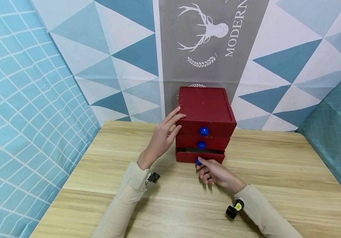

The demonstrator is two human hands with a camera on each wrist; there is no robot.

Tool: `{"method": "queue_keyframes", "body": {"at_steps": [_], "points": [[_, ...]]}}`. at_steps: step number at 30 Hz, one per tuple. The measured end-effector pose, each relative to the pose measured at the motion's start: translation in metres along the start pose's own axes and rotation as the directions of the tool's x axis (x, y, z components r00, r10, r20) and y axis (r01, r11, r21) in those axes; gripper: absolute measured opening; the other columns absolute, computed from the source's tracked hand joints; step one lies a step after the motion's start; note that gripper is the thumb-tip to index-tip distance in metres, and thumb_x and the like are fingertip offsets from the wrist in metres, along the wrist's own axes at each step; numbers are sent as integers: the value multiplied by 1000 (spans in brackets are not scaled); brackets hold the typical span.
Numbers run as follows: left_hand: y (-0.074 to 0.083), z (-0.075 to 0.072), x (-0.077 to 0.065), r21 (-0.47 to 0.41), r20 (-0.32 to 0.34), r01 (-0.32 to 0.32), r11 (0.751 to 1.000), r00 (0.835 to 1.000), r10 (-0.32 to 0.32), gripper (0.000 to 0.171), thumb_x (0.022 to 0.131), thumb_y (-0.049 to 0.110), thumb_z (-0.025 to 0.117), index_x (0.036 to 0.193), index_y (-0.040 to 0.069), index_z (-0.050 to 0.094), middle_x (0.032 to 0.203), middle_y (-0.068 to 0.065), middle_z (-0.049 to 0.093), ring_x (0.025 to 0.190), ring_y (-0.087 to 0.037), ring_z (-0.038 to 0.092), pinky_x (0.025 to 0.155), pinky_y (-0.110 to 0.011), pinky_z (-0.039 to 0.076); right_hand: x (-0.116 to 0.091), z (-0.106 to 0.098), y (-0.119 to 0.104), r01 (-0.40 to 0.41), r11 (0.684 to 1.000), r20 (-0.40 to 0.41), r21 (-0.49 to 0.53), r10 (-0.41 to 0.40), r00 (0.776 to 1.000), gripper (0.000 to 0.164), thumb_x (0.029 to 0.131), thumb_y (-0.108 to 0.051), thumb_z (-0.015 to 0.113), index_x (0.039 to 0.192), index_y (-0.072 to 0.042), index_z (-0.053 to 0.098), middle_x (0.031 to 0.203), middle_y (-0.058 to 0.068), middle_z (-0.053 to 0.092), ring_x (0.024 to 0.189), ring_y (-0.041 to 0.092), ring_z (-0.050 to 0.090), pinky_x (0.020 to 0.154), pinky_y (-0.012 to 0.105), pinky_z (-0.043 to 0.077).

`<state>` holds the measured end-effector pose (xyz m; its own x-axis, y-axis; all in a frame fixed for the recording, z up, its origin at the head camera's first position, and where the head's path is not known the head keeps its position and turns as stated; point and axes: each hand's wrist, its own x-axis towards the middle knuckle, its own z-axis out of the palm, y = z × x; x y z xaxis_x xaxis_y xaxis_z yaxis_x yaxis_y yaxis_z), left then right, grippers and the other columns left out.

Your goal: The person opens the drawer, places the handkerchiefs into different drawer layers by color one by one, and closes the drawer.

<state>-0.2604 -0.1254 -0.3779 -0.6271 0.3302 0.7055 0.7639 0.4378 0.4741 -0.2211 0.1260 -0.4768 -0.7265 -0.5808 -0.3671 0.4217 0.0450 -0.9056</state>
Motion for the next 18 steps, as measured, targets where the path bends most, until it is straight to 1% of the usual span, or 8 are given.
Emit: {"method": "queue_keyframes", "body": {"at_steps": [7,15,18], "points": [[0,0,0,3,-3,0,1000,1000,0,40,101,13,59,141,17,56,159,-4,36,141,-14,40,75,-24,58,4,-5,-3,-13,1000,11,-14,13,1000,49,105,-48,43,100,-1,56,64,0,61,48,11,54,39,19,35],[0,0,0,5,1,10,1000,1000,-10,41,101,13,58,141,18,56,160,-3,35,142,-13,39,75,-24,58,10,-9,-6,-16,1000,-13,-27,15,1000,46,104,-47,46,100,-2,58,66,1,62,50,11,55,38,20,35],[0,0,0,8,3,13,1000,1000,-13,41,101,13,59,141,18,56,160,-3,35,141,-13,39,75,-25,58,12,-11,-7,-19,999,-10,-36,19,1000,46,104,-47,46,99,-3,57,67,1,62,51,11,56,39,20,36]]}}
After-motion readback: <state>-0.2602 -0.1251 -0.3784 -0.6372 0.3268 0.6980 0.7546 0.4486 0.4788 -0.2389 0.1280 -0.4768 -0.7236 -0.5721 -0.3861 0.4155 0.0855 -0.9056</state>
